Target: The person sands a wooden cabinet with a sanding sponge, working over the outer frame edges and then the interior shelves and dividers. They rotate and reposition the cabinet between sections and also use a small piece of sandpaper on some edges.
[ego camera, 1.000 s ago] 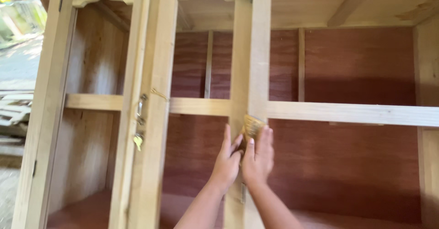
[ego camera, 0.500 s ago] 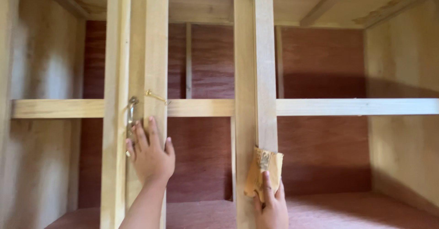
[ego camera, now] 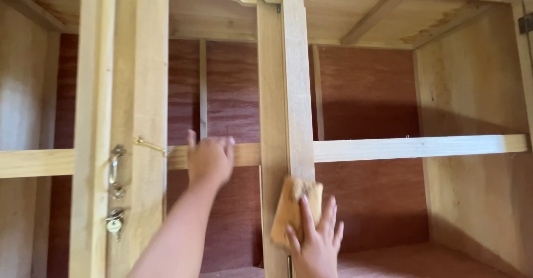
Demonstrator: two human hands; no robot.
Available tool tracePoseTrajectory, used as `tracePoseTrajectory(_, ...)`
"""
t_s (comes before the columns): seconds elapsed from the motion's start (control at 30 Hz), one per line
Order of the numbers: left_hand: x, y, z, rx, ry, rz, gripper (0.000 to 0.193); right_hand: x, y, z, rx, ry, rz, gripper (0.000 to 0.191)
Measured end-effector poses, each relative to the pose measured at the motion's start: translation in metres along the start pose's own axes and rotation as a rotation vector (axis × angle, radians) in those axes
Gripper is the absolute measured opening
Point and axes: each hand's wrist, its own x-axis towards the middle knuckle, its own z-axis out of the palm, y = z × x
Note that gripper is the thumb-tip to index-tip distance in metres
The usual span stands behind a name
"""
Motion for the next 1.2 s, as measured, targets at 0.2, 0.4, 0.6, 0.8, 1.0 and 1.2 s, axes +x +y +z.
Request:
tracePoseTrajectory(0.2, 0.04, 0.003, 0.006, -0.022, 0.338, -0.068, 0.053, 0.126, -0.039, -0.021, 0.026, -0.11, 0.011, 0.076)
tracePoseTrajectory(0.4, 0.052, -0.003, 0.022, -0.043, 0.486, -0.012, 0.049, 0.253, -0.072, -0.039, 0.048, -0.118, 0.034, 0.071)
tracePoseTrajectory(0.6, 0.049, -0.003, 0.019, -0.032, 0.437, -0.042, 0.05, 0.132, -0.038, -0.031, 0.105, -0.223, 0.022, 0.085)
tracePoseTrajectory(0.8, 0.043, 0.003, 0.019, -0.025, 0.532, -0.024, 0.046, 0.001, -0.003, -0.014, -0.137, -0.648, 0.27, 0.088)
tracePoseTrajectory(1.0, 0.045, 0.002, 0.014, 0.021, 0.585, -0.023, 0.044, 0.114, -0.02, -0.005, 0.048, -0.097, -0.076, 0.073)
tracePoseTrajectory(1.2, 0.049, 0.0, 0.017, -0.109, 0.504, -0.012, 0.043, 0.322, -0.056, -0.01, 0.175, -0.056, -0.108, 0.074)
